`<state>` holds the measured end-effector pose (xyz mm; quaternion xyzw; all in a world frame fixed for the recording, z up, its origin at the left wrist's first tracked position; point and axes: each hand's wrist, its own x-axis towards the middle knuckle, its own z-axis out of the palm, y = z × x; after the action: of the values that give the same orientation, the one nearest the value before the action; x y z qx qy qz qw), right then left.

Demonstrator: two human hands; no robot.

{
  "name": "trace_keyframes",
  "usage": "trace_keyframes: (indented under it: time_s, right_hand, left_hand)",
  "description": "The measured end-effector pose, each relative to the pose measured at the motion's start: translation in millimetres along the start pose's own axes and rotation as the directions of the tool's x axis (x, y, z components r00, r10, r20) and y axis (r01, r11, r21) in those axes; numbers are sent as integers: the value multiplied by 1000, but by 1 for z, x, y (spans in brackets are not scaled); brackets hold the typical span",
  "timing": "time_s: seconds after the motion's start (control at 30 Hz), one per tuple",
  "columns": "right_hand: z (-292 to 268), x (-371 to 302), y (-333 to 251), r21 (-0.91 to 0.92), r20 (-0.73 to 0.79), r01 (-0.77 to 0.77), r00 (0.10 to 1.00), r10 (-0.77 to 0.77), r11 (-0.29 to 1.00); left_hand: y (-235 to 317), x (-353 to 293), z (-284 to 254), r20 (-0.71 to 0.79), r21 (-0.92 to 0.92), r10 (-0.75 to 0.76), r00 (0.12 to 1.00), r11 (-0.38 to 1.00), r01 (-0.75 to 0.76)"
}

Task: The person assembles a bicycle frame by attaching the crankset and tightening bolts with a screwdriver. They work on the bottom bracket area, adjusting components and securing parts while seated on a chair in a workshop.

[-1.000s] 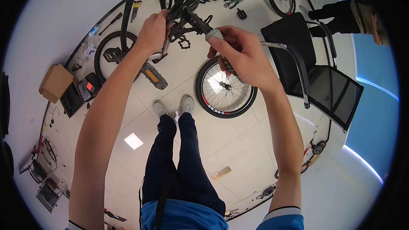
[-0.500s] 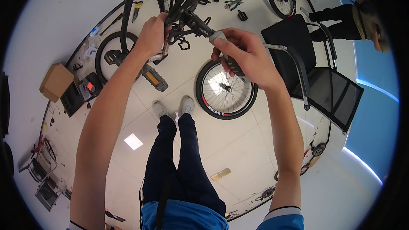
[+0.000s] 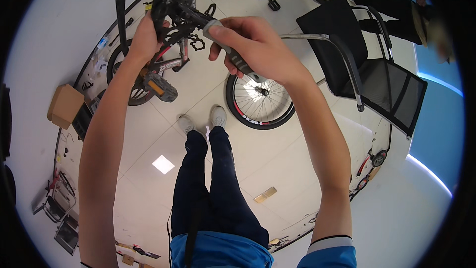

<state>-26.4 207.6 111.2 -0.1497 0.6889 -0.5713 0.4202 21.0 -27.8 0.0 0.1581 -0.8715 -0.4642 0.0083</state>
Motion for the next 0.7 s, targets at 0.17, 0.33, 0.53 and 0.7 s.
trace_keyframes:
  time_s: [0.17, 0.33, 0.53, 0.7]
  right_hand:
    - [6, 2, -4, -69, -24, 40, 999, -42, 997]
    - [13, 8, -6, -119, -27, 90, 995, -93, 989]
    - [22, 19, -7, -181, -34, 140, 988, -148, 974]
    - [28, 25, -8, -182, -11, 159, 986, -164, 970]
  left_hand:
    - [-22, 12, -6, 60, -121, -34, 998, 992, 41]
    - [-19, 14, -24, 196, -198, -204, 959, 950, 243]
    - [13, 0, -26, 43, -480, -371, 928, 807, 345]
    - [6, 2, -33, 95, -611, -415, 905, 693, 382]
